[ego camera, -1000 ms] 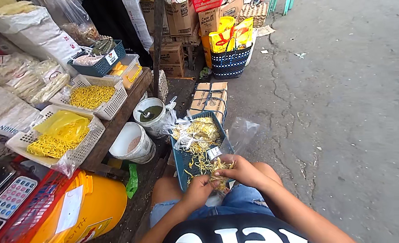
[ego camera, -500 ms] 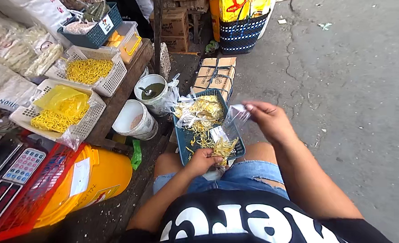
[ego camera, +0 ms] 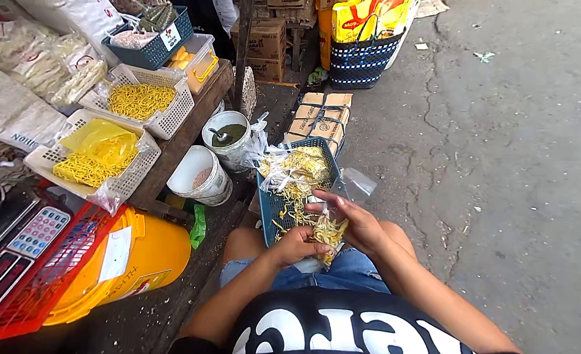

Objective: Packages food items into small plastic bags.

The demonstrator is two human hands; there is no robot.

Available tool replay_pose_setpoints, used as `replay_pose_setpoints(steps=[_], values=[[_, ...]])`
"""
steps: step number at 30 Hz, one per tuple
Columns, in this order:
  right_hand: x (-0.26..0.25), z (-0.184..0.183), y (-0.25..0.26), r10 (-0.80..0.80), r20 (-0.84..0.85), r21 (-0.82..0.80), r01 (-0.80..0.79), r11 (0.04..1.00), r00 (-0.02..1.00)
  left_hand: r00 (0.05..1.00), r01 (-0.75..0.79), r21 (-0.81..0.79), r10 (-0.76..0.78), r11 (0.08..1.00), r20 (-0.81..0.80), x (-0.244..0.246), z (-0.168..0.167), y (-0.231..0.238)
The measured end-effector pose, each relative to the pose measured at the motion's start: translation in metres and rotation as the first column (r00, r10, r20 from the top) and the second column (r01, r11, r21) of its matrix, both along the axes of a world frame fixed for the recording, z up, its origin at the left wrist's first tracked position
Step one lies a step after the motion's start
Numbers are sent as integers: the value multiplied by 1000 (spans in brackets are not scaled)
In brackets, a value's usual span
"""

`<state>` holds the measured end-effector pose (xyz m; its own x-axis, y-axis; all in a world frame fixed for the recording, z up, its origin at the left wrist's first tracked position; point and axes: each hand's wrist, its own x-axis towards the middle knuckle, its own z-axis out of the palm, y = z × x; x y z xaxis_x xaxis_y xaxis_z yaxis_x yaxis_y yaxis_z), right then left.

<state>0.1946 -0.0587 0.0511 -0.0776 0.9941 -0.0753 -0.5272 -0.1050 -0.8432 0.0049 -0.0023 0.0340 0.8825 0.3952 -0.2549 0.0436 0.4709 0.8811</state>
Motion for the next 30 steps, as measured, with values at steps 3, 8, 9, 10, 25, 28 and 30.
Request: replay_pose_setpoints(steps=[3, 8, 9, 10, 25, 28, 30], values=[[-7, 9, -7, 35, 249, -9, -34, 999, 968, 998, 39, -70, -37, 997, 41, 3, 0, 0], [-5, 18, -14, 8, 502, 99, -66, 993, 865, 997, 69, -41, -70, 997, -14, 17, 6, -6], [1, 24, -13, -59, 509, 134, -11, 991, 859, 996, 85, -43, -87, 995, -34, 18, 8, -6], [9, 30, -12, -139, 496, 172, 59, 983, 857, 993, 97, -37, -99, 995, -62, 18, 10, -5], [-5, -1, -30, 85, 425, 226, -197, 954, 901, 979, 183, -14, -181, 983, 95, 18, 9, -17], [2, 6, -24, 58, 416, 347, -218, 912, 907, 983, 120, -56, -111, 991, 148, 25, 3, -31], [2, 7, -22, 32, 348, 387, -175, 905, 937, 990, 78, -83, -67, 994, 122, 29, -2, -35]])
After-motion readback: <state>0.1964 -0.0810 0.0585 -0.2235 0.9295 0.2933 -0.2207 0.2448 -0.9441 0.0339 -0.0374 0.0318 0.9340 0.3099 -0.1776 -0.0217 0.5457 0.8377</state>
